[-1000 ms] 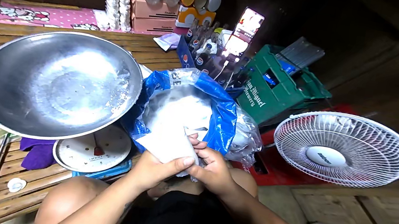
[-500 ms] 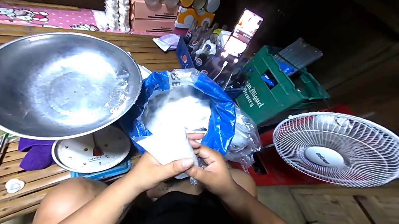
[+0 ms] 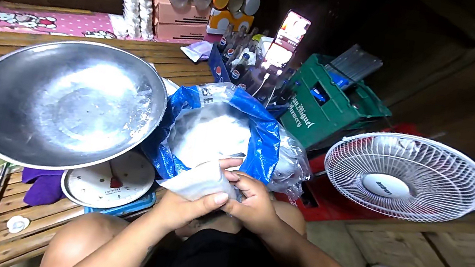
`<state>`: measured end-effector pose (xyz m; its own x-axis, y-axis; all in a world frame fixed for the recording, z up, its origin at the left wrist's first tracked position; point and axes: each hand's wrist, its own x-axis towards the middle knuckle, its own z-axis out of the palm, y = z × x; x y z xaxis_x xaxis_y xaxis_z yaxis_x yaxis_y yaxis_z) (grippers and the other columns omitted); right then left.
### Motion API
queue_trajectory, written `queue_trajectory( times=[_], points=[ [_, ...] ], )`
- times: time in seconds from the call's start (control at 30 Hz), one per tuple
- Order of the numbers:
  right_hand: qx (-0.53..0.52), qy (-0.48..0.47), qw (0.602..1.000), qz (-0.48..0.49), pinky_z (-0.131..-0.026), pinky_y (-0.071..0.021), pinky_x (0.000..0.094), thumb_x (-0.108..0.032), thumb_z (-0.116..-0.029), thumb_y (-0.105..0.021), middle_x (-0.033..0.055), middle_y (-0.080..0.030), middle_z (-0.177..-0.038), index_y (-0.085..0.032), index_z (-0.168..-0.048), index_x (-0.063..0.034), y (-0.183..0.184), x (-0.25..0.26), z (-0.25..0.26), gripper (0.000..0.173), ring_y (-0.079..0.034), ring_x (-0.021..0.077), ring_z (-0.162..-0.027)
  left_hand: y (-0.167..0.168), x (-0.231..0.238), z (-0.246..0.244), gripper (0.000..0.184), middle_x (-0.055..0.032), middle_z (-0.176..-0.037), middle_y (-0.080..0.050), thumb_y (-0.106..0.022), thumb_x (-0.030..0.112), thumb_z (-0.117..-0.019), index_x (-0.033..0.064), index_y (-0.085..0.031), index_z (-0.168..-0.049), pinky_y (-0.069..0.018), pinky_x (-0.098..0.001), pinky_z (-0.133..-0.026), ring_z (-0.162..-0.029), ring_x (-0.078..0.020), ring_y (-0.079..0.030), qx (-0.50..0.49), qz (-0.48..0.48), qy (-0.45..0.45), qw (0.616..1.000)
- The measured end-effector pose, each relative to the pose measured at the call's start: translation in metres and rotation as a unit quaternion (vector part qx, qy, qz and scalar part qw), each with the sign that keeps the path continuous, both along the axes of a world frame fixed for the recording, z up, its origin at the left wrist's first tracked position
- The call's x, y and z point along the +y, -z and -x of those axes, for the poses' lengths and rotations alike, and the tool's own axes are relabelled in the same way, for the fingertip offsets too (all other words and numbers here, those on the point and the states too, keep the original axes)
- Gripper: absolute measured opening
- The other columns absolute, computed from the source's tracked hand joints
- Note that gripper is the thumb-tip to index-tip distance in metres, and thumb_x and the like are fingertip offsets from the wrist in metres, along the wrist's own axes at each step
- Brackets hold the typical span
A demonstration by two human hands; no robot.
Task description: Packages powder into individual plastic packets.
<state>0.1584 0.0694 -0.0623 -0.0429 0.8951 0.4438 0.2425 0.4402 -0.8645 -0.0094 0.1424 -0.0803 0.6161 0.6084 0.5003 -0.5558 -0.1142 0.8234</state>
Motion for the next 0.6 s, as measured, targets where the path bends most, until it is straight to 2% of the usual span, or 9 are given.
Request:
queue_trajectory(
  times=[0.07, 0.13, 0.2, 0.27, 0.37, 0.43, 0.5, 0.53, 0.6],
  points=[
    [-0.025, 0.016, 0.999, -0.03, -0.098, -0.055, 0.0279, -0.035, -0.0936, -0.074, 0.0073, -0.074, -0.11, -0.074, -0.107, 0.0025, -0.003, 0.0, -0.003, 0.04, -0.066, 0.0069, -0.109, 0.001, 0.001, 0.0, 0.042, -0.0089, -0.14, -0.064, -0.072, 0.041, -0.0945, 0.0056, -0.073, -0.117, -0.0503, -0.0381, -0.11, -0.128, -0.0197, -0.061, -0.006, -0.033, -0.01, 0.999],
    [-0.068, 0.038, 0.993, -0.086, -0.098, -0.0546, 0.0289, -0.035, -0.0935, -0.075, 0.0032, -0.074, -0.107, -0.075, -0.108, -0.0056, -0.006, 0.002, -0.011, 0.033, -0.066, 0.0077, -0.108, 0.002, 0.002, 0.002, 0.057, -0.0083, -0.142, -0.062, -0.078, 0.038, -0.0908, 0.0052, -0.064, -0.136, -0.0506, -0.0382, -0.11, -0.128, -0.0193, -0.061, 0.006, -0.053, -0.015, 0.998],
    [-0.136, 0.061, 0.972, -0.183, -0.1, -0.0539, 0.0328, -0.029, -0.0945, -0.074, 0.0012, -0.073, -0.108, -0.074, -0.11, -0.0099, -0.014, 0.007, -0.027, 0.024, -0.065, 0.0121, -0.111, 0.0, 0.005, 0.004, 0.07, -0.0079, -0.143, -0.061, -0.081, 0.025, -0.0884, 0.0049, -0.051, -0.148, -0.0513, -0.0363, -0.11, -0.127, -0.0175, -0.061, 0.053, -0.078, -0.018, 0.995],
    [-0.212, 0.076, 0.93, -0.29, -0.107, -0.0476, 0.0396, -0.018, -0.0948, -0.07, 0.0, -0.073, -0.111, -0.073, -0.107, -0.0122, -0.029, 0.009, -0.045, 0.014, -0.062, 0.0167, -0.117, -0.002, 0.009, 0.005, 0.069, -0.0121, -0.148, -0.057, -0.075, 0.011, -0.0912, 0.0016, -0.043, -0.152, -0.0502, -0.0385, -0.112, -0.132, -0.0214, -0.059, 0.084, -0.076, 0.011, 0.993],
    [-0.326, 0.092, 0.857, -0.389, -0.118, -0.033, 0.0424, -0.02, -0.1014, -0.062, -0.0043, -0.07, -0.123, -0.072, -0.11, -0.0192, -0.052, 0.003, -0.066, 0.013, -0.055, 0.0158, -0.129, -0.011, 0.007, 0.008, 0.044, -0.0074, -0.145, -0.059, -0.051, 0.013, -0.1063, -0.0008, -0.048, -0.148, -0.0513, -0.0327, -0.108, -0.126, -0.0148, -0.062, 0.065, -0.011, 0.066, 0.996],
    [-0.374, 0.102, 0.819, -0.424, -0.121, -0.0259, 0.0421, -0.022, -0.1022, -0.063, -0.0062, -0.068, -0.125, -0.072, -0.113, -0.0224, -0.06, -0.001, -0.071, 0.014, -0.051, 0.0141, -0.132, -0.02, 0.0, 0.013, 0.037, 0.0031, -0.124, -0.071, -0.043, 0.029, -0.111, 0.0094, -0.063, -0.136, -0.0555, -0.0242, -0.096, -0.109, -0.0048, -0.068, 0.064, 0.079, 0.108, 0.989],
    [-0.401, 0.095, 0.795, -0.445, -0.123, -0.0214, 0.0427, -0.022, -0.0994, -0.067, -0.0071, -0.065, -0.13, -0.072, -0.115, -0.0245, -0.062, -0.002, -0.073, 0.017, -0.048, 0.0137, -0.135, -0.02, -0.001, 0.015, 0.045, 0.006, -0.115, -0.075, -0.048, 0.049, -0.106, 0.0172, -0.069, -0.132, -0.0574, -0.0217, -0.09, -0.102, -0.0023, -0.07, 0.052, 0.124, 0.189, 0.973],
    [-0.41, 0.09, 0.786, -0.454, -0.124, -0.0197, 0.0424, -0.023, -0.0989, -0.068, -0.0075, -0.063, -0.133, -0.071, -0.118, -0.0254, -0.061, 0.0, -0.073, 0.019, -0.046, 0.0137, -0.137, -0.017, -0.001, 0.014, 0.046, 0.0051, -0.117, -0.074, -0.053, 0.05, -0.1035, 0.0184, -0.066, -0.134, -0.0586, -0.0219, -0.087, -0.101, -0.0029, -0.07, 0.039, 0.131, 0.241, 0.961],
    [-0.41, 0.086, 0.782, -0.462, -0.124, -0.018, 0.0414, -0.026, -0.0981, -0.069, -0.0085, -0.058, -0.139, -0.071, -0.12, -0.027, -0.057, 0.002, -0.071, 0.022, -0.042, 0.0141, -0.14, -0.012, -0.004, 0.008, 0.036, 0.0035, -0.117, -0.073, -0.063, 0.03, -0.1025, 0.0176, -0.059, -0.136, -0.0613, -0.0204, -0.073, -0.092, -0.0034, -0.072, 0.012, 0.133, 0.29, 0.948]
  ],
)
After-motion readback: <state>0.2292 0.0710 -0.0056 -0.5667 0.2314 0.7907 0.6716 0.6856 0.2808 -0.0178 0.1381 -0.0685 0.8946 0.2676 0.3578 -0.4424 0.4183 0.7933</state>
